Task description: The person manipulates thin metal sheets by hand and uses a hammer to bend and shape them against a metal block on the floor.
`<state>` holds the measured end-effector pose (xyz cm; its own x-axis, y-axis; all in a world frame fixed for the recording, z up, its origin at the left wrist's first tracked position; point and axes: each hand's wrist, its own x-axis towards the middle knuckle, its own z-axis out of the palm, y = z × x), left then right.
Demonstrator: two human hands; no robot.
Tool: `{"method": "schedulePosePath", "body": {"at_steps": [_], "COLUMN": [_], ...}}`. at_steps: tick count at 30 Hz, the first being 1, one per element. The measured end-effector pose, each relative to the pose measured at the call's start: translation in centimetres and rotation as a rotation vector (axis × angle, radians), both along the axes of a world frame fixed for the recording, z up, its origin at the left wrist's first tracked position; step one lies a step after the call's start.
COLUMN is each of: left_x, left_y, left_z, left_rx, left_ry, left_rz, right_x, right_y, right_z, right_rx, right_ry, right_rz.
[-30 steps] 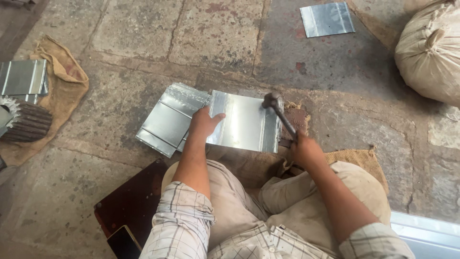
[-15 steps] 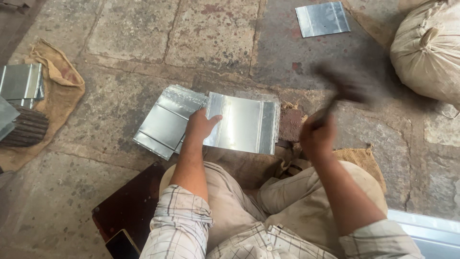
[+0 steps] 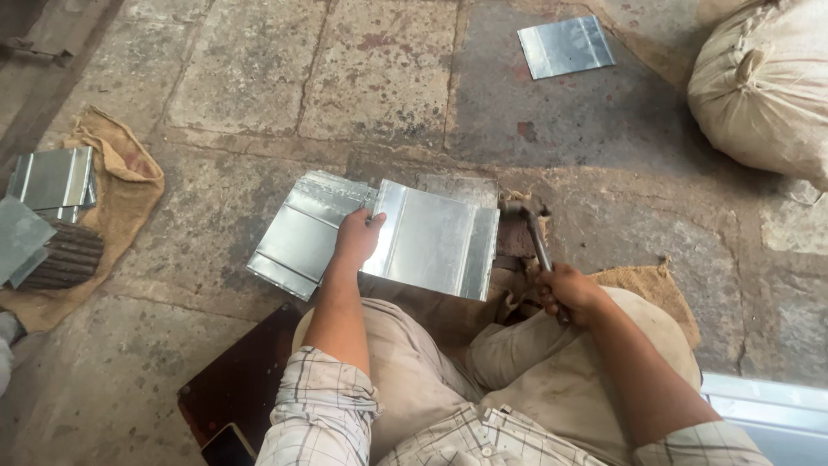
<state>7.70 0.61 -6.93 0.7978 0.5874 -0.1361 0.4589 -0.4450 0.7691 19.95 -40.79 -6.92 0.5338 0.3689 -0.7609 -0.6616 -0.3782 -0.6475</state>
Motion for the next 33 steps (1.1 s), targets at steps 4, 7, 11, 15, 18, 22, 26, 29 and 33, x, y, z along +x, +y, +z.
{"method": "schedulePosePath", "body": {"at_steps": [4, 7, 11, 15, 18, 22, 26, 29, 33], "left_x": [-0.9, -1.4, -1.6, -2.3, -2.8, -3.0, -2.4, -2.4, -2.4], "left_y": [-0.5, -1.3, -3.4, -4.0, -3.3, -2.6, -2.9, -3.5, -3.5], "left_z": [2.5, 5.4, 7.4, 6.2, 4.2, 2.3, 1.9, 1.8, 1.1], "left_rx": [-0.016, 0.041, 0.035, 0.261, 0.355, 0.569, 0.422, 0.367, 0.257], "left_ry": [-0.071, -0.141, -0.423, -0.485, -0.348, -0.273, -0.069, 0.083, 0.126], "left_rz": [-0.002, 0.070, 0.081, -0.171, -0.305, -0.341, -0.327, -0.321, -0.234], "right_x": [-1.4, -1.4, -1.4, -1.1, -0.8, -0.5, -0.3, -0.3, -0.2], "right_y": [-0.4, 0.6, 2.0, 2.2, 2.0, 1.8, 1.9, 2.1, 2.5], "right_z": [-1.1, -1.0, -0.1, 0.3, 0.0, -0.5, -0.4, 0.1, 1.0], "right_rx": [-0.048, -0.131, -0.120, -0.042, 0.018, 0.065, 0.018, 0.037, 0.030], "right_ry": [-0.021, -0.053, -0.088, -0.036, 0.032, 0.056, 0.078, 0.075, 0.052], "right_rz": [0.036, 0.053, 0.019, -0.023, -0.078, -0.091, -0.088, -0.077, -0.030]}}
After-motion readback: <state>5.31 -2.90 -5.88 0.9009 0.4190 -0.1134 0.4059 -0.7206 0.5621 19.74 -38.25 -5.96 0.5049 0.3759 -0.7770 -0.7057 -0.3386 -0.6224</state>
